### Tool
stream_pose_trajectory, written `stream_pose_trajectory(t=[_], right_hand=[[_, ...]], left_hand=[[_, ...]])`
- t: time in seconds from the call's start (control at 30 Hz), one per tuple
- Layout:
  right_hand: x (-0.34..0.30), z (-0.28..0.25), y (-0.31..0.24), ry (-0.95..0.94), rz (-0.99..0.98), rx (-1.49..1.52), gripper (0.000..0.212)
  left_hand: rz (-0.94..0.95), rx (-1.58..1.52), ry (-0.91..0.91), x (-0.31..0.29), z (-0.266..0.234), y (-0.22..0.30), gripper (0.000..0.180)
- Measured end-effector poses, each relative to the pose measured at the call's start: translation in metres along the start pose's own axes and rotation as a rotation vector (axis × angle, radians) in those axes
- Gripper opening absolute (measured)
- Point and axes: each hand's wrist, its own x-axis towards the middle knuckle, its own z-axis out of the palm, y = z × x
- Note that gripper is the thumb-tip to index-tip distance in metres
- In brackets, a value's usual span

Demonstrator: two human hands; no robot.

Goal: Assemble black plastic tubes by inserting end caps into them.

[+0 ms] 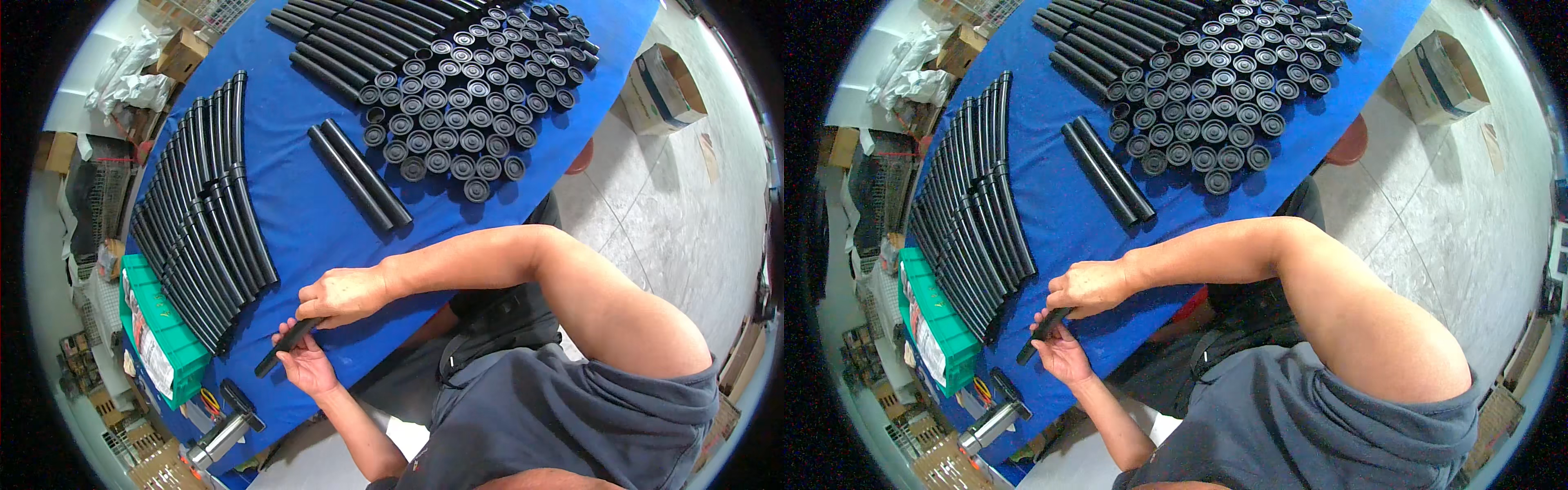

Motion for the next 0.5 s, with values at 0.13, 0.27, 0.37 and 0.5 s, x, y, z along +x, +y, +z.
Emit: stream_pose_trajectory(t=[0.13, 0.27, 0.37, 0.5], right_hand=[[0.003, -0.009, -0.002, 0.044, -0.038, 0.087, 0.029], [0.002, -0.006, 0.001, -0.119, 0.228, 0.243, 0.031], [-0.002, 0.003, -0.001, -0.009, -0.021, -0.072, 0.030], [0.002, -0.001, -0.001, -0.030, 0.061, 0.145, 0.030]], left_hand=[[-0.003, 0.022, -0.138, 0.001, -0.007, 0.002, 0.032], [0.025, 0.113, -0.093, 0.002, -0.004, 0.000, 0.033], [-0.047, 0.002, -0.036, 0.001, -0.001, 0.001, 0.032], [-0.004, 0.006, -0.071, 0.000, -0.004, 0.001, 0.032]])
